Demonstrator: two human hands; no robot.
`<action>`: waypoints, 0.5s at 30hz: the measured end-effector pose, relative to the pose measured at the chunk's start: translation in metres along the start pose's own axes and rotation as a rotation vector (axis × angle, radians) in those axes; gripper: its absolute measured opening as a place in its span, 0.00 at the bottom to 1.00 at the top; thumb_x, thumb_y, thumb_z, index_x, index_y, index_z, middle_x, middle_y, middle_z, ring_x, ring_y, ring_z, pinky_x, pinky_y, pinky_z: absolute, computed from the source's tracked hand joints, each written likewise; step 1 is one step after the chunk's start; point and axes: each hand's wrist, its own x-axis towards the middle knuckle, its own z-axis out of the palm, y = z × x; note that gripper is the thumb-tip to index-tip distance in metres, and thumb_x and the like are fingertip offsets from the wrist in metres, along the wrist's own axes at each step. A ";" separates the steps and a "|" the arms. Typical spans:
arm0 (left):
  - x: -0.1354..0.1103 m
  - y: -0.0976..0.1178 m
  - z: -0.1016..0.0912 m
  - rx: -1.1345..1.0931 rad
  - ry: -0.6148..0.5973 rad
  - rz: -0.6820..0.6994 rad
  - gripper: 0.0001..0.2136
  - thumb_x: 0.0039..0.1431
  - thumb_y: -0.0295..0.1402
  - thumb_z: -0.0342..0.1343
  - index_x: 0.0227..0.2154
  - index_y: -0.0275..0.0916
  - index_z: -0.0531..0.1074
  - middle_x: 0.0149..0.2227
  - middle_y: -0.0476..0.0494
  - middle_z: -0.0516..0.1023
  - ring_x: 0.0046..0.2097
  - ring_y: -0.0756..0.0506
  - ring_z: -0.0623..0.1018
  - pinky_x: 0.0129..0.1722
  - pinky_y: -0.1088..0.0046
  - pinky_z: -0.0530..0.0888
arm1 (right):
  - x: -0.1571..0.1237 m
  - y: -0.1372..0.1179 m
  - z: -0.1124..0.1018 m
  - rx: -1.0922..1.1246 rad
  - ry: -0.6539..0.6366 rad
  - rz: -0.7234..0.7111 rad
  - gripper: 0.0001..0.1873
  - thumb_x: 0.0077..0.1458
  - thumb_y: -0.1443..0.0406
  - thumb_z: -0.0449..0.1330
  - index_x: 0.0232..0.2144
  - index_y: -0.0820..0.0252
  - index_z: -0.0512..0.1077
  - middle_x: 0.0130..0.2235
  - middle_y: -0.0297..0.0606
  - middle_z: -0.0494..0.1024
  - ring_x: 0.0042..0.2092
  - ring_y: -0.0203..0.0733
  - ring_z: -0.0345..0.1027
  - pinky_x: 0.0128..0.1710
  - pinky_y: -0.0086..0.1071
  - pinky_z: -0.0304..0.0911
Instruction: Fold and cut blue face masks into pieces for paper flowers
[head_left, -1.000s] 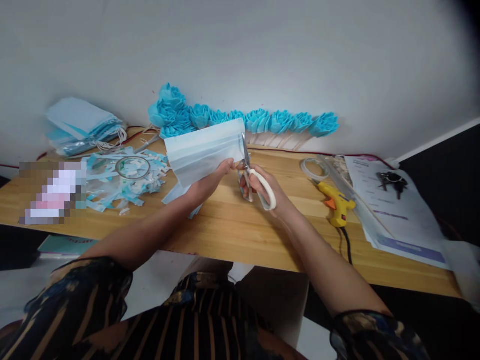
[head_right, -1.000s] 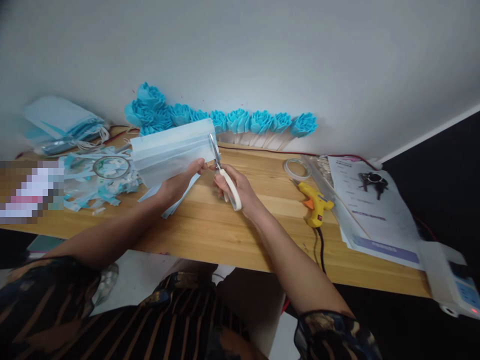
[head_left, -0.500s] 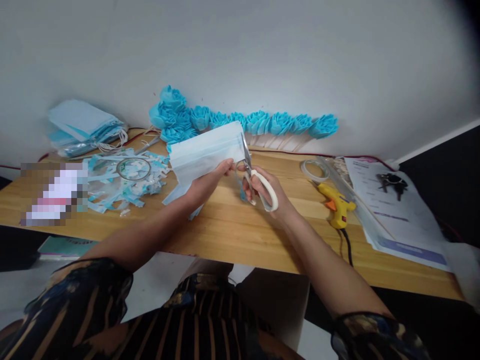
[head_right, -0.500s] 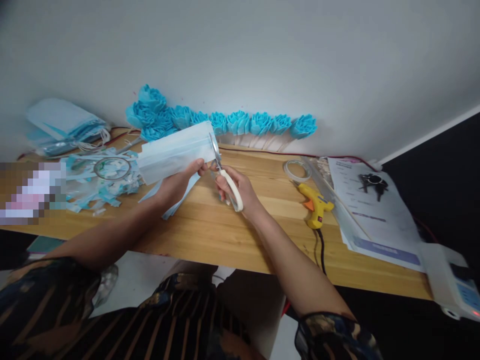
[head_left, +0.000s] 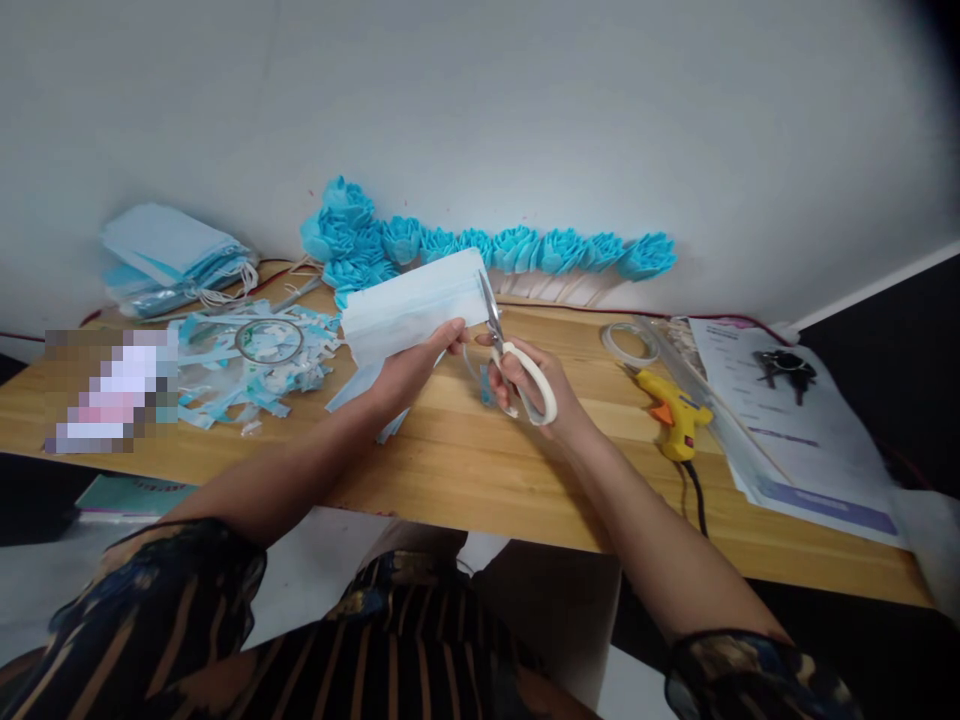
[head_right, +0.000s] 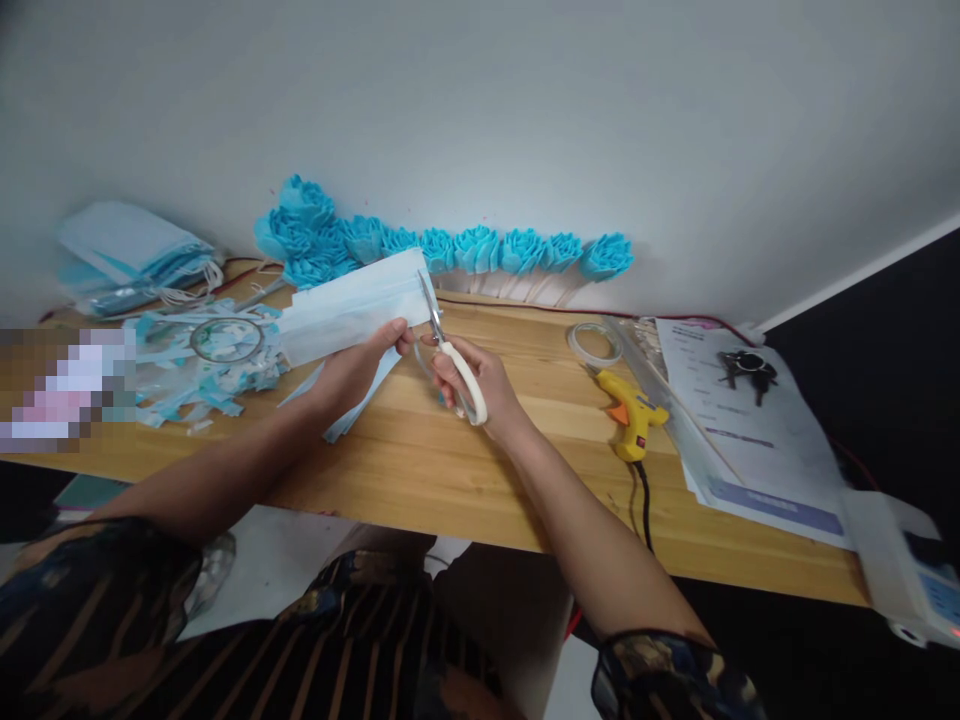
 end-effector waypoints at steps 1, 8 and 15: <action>0.000 0.000 0.000 0.004 -0.002 0.004 0.16 0.63 0.49 0.51 0.25 0.45 0.70 0.33 0.45 0.78 0.43 0.41 0.78 0.56 0.63 0.73 | 0.000 0.000 0.000 0.000 -0.003 -0.002 0.42 0.45 0.37 0.72 0.50 0.61 0.77 0.25 0.27 0.71 0.21 0.29 0.61 0.18 0.26 0.56; 0.001 -0.005 0.000 -0.038 -0.009 0.052 0.17 0.62 0.50 0.52 0.26 0.44 0.70 0.32 0.46 0.77 0.41 0.42 0.77 0.56 0.64 0.73 | -0.001 0.000 0.002 0.008 0.020 0.011 0.41 0.45 0.38 0.72 0.51 0.62 0.77 0.25 0.27 0.71 0.20 0.28 0.61 0.17 0.25 0.55; 0.000 0.000 -0.001 -0.024 -0.020 0.061 0.17 0.63 0.49 0.51 0.25 0.44 0.69 0.31 0.46 0.77 0.41 0.42 0.77 0.56 0.62 0.73 | -0.002 -0.001 0.003 0.017 0.034 0.029 0.43 0.45 0.39 0.73 0.52 0.63 0.77 0.24 0.27 0.71 0.20 0.28 0.60 0.17 0.25 0.54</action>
